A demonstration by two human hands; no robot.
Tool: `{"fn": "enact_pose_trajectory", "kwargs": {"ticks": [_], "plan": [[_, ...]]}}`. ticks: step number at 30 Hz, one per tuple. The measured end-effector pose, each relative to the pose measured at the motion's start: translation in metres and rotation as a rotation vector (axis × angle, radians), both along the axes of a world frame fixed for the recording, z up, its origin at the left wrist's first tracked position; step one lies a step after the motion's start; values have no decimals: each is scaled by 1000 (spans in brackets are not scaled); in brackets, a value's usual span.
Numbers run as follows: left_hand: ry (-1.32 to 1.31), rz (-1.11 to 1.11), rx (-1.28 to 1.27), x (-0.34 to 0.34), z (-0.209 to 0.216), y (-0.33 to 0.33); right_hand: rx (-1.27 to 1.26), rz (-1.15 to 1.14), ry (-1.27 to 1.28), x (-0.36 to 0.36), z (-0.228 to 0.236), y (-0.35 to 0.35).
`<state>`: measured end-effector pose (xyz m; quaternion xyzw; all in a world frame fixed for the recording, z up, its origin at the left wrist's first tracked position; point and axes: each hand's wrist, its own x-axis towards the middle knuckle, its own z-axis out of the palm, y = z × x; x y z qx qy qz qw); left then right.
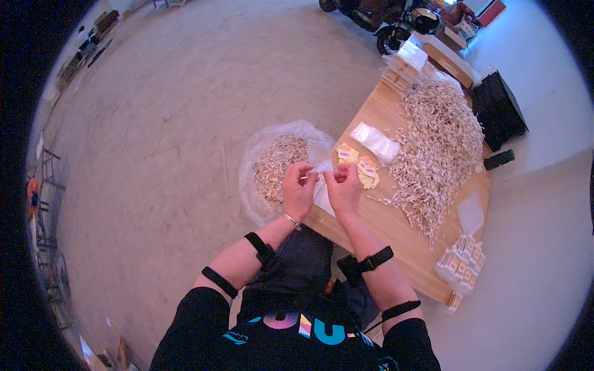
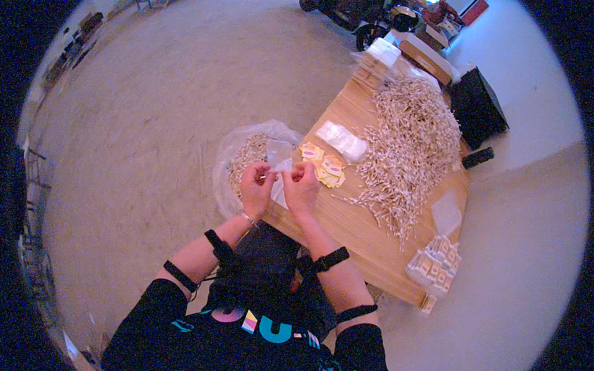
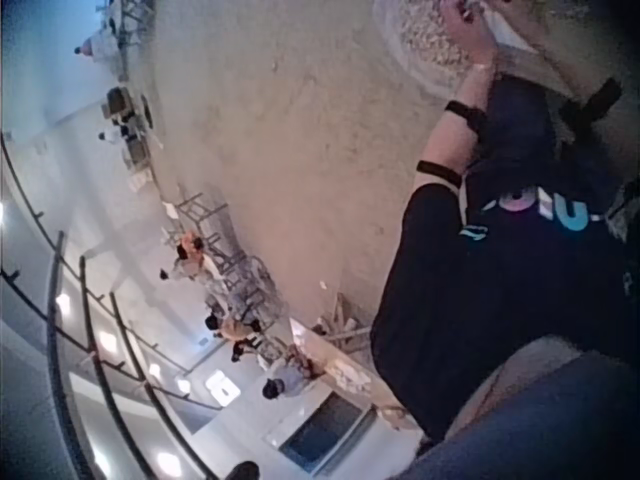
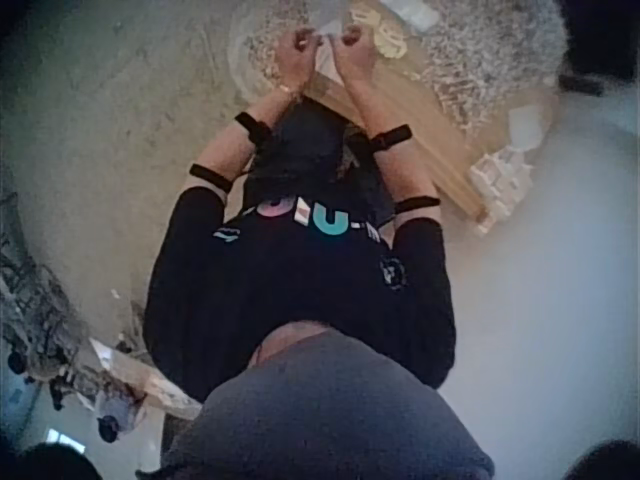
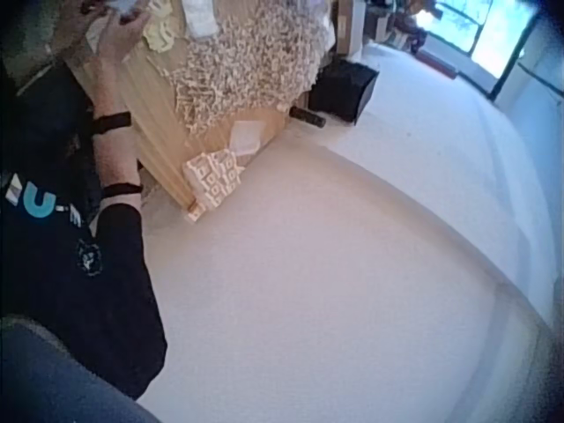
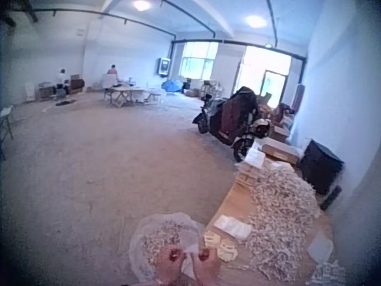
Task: The person is counting and packaging individual cotton swabs into small plastic bags.
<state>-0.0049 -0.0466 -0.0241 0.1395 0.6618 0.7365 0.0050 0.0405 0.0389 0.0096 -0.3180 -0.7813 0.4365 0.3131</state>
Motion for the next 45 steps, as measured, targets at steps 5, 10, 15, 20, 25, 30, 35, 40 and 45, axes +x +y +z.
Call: {"fn": "enact_pose_trajectory", "kwargs": {"ticks": [5,10,15,20,25,30,35,40,45], "plan": [[-329,225,-13,0,16,9,234,200,42,3,-12,-1],[-196,-89,-352,-16,-12,-7,376,350,73,-1,-16,-10],[-110,-62,-290,-18,-30,-11,339,387,9,-4,-21,-14],[-248,-130,25,-19,-23,-18,271,332,-95,-22,-32,7],[-530,-47,17,-53,-35,-52,285,448,-92,-50,-41,5],[-554,16,-36,-59,-51,-53,325,528,-183,-63,-48,-1],[-687,91,92,-42,-52,-39,349,553,-205,-55,-58,5],[-686,-18,32,-24,-54,-39,299,623,-218,-47,-56,15],[-669,-10,-51,-7,-48,-29,194,545,-165,-38,-61,26]]}}
